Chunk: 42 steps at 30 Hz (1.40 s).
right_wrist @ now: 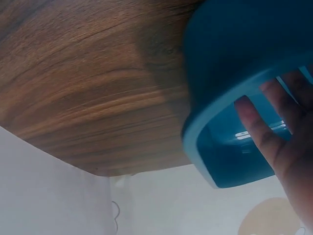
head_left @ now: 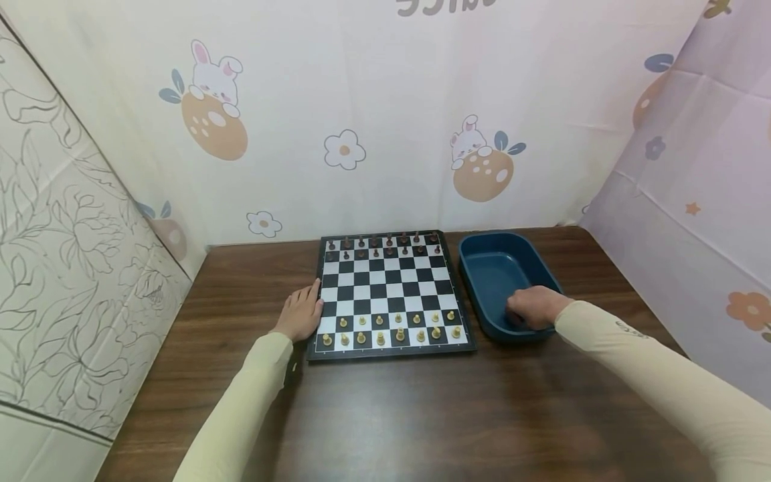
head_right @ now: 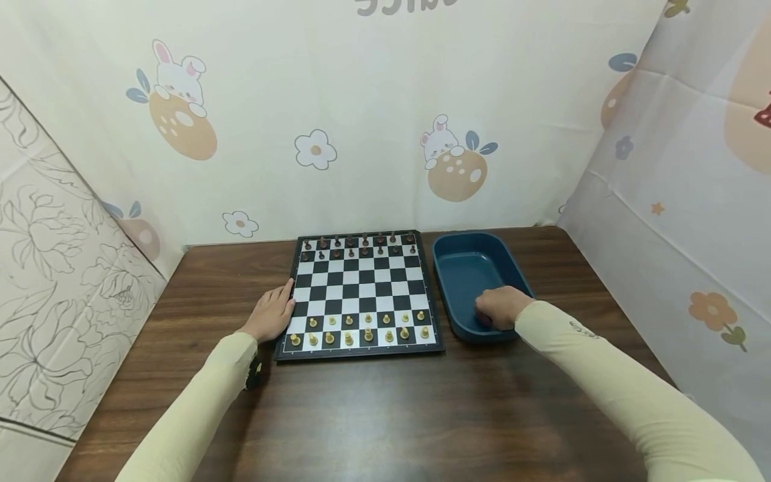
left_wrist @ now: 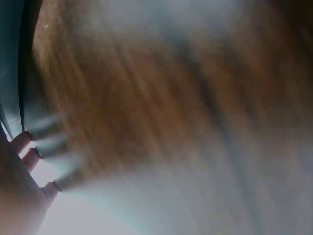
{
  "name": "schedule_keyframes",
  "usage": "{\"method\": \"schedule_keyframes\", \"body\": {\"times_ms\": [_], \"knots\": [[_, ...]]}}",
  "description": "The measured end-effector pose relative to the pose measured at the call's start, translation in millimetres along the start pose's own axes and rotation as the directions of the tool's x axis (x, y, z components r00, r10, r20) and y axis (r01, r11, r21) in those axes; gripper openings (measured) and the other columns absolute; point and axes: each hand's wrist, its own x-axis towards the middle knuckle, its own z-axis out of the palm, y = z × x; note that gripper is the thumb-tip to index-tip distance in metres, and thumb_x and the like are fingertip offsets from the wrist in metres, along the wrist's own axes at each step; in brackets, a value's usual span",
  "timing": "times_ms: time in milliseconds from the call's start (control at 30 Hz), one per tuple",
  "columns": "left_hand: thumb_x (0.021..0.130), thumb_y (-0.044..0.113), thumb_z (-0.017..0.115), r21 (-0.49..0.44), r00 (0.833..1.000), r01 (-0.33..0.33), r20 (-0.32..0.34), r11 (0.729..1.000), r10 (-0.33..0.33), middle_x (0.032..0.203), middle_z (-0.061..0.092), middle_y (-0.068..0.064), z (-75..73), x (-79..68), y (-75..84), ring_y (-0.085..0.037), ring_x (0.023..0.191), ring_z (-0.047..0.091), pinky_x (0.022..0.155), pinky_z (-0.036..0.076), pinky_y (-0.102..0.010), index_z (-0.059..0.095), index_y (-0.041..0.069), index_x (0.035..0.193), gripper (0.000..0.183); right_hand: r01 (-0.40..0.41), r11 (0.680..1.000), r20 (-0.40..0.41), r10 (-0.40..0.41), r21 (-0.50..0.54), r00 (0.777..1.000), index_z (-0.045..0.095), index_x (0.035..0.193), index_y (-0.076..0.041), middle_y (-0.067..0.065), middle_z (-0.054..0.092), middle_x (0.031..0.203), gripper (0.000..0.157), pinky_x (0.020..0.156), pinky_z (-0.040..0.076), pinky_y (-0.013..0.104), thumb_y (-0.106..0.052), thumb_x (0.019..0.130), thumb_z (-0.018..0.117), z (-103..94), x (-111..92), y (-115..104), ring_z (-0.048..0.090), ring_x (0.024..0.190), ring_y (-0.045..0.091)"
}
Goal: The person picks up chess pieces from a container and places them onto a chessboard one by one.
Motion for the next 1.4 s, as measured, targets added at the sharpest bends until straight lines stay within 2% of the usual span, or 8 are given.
{"method": "schedule_keyframes", "body": {"times_ms": [367, 533, 833, 1167, 1400], "knots": [[0.103, 0.027, 0.029, 0.005, 1.0, 0.003, 0.003, 1.0, -0.003, 0.149, 0.03, -0.023, -0.5, -0.4, 0.8, -0.04, 0.136, 0.026, 0.112, 0.013, -0.055, 0.014, 0.004, 0.153, 0.057, -0.013, 1.0, 0.002, 0.013, 0.026, 1.0, 0.057, 0.068, -0.016, -0.005, 0.048, 0.066, 0.028, 0.054, 0.043, 0.028, 0.008, 0.079, 0.067, 2.7, -9, 8, 0.044, 0.058, 0.011], [0.103, 0.027, 0.029, 0.001, 1.0, 0.001, 0.006, 1.0, -0.001, 0.148, 0.03, -0.024, -1.9, -1.8, 2.1, -0.04, 0.135, 0.026, 0.112, 0.013, -0.055, 0.014, 0.004, 0.152, 0.056, -0.021, 1.0, 0.003, 0.021, -0.003, 1.0, 0.056, 0.067, -0.017, -0.005, 0.047, 0.066, 0.029, 0.053, 0.042, 0.028, 0.006, 0.078, 0.067, 3.0, -12, 11, 0.044, 0.057, 0.011], [0.103, 0.027, 0.03, 0.002, 1.0, -0.008, 0.005, 1.0, 0.008, 0.148, 0.031, -0.023, -2.3, -2.4, 2.3, -0.04, 0.135, 0.026, 0.112, 0.013, -0.055, 0.014, 0.004, 0.152, 0.057, -0.02, 0.99, -0.052, 0.013, -0.139, 0.999, 0.061, 0.077, -0.009, 0.001, 0.053, 0.068, 0.011, 0.056, 0.053, 0.032, -0.007, 0.086, 0.068, -0.5, -16, 12, 0.049, 0.056, 0.011], [0.103, 0.027, 0.03, -0.001, 1.0, -0.006, 0.002, 1.0, 0.006, 0.148, 0.031, -0.023, -0.8, -2.0, 1.4, -0.04, 0.135, 0.026, 0.112, 0.013, -0.055, 0.014, 0.004, 0.153, 0.057, -0.012, 0.99, -0.064, 0.003, -0.143, 0.998, 0.062, 0.075, -0.01, 0.0, 0.053, 0.066, 0.012, 0.054, 0.052, 0.031, -0.005, 0.083, 0.07, 2.8, -15, 14, 0.047, 0.053, 0.01], [0.103, 0.026, 0.03, -0.003, 1.0, -0.013, -0.006, 1.0, 0.013, 0.148, 0.031, -0.023, -1.4, -2.5, 1.3, -0.04, 0.135, 0.026, 0.112, 0.013, -0.055, 0.015, 0.003, 0.152, 0.056, -0.017, 0.988, -0.073, 0.005, -0.155, 0.997, 0.06, 0.066, -0.015, -0.006, 0.048, 0.06, 0.022, 0.051, 0.048, 0.029, -0.004, 0.077, 0.076, 0.2, -14, 15, 0.043, 0.051, 0.009]]}}
